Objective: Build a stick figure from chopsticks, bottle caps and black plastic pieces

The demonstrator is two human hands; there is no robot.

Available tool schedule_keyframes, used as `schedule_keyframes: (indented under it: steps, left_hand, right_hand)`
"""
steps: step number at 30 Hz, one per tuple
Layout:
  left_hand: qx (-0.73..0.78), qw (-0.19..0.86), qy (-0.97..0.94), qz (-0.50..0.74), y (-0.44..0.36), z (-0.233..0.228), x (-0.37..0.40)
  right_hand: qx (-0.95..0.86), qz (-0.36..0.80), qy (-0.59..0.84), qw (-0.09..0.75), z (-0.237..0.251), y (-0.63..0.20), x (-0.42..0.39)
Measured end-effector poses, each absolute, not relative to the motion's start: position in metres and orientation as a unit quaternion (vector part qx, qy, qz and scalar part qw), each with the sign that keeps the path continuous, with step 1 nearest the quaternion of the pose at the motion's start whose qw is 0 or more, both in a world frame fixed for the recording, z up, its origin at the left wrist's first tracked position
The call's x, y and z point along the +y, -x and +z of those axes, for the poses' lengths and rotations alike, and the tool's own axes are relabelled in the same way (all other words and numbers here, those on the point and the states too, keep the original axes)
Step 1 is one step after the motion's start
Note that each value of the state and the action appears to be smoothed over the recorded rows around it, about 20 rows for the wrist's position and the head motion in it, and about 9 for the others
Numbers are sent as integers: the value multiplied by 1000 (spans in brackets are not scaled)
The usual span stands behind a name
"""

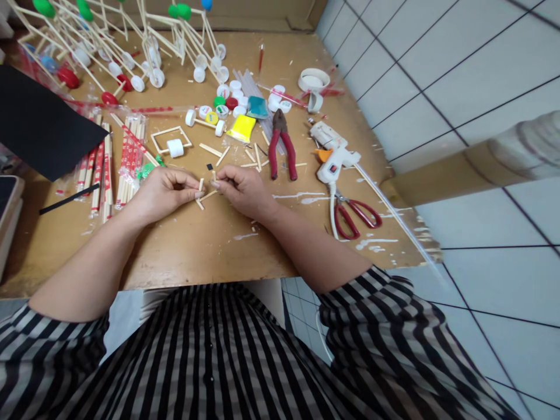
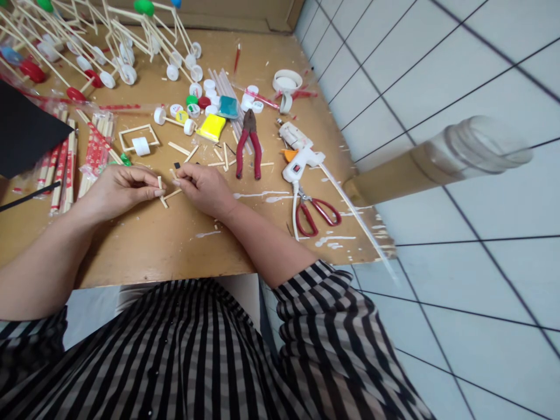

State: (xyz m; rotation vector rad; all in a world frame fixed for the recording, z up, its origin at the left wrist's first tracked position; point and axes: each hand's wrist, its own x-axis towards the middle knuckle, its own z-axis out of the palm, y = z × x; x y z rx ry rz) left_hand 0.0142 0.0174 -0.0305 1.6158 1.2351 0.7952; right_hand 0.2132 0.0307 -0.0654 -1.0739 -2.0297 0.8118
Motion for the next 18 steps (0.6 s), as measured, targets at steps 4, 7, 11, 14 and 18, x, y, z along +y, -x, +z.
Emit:
schedule_keyframes:
  steps: [4, 7, 11, 14, 18]
  left_hand:
    - [501, 455, -660, 326, -14, -32, 17]
    - [498, 456, -660, 329, -14, -33, 17]
    - [499, 457, -660, 327, -14, -33, 17]
    - [502, 458, -656, 329, -14, -33, 17]
    - [501, 461, -653, 332, -14, -33, 17]
  right_hand:
    - [-781, 319, 410, 348, -66, -213, 31]
    - [-779, 320, 411, 349, -66, -213, 31]
    - [-781, 319, 409, 348, -66, -213, 30]
    - [-782, 315, 411, 349, -67, -213, 31]
    - [-781, 318, 409, 348, -67, -213, 31]
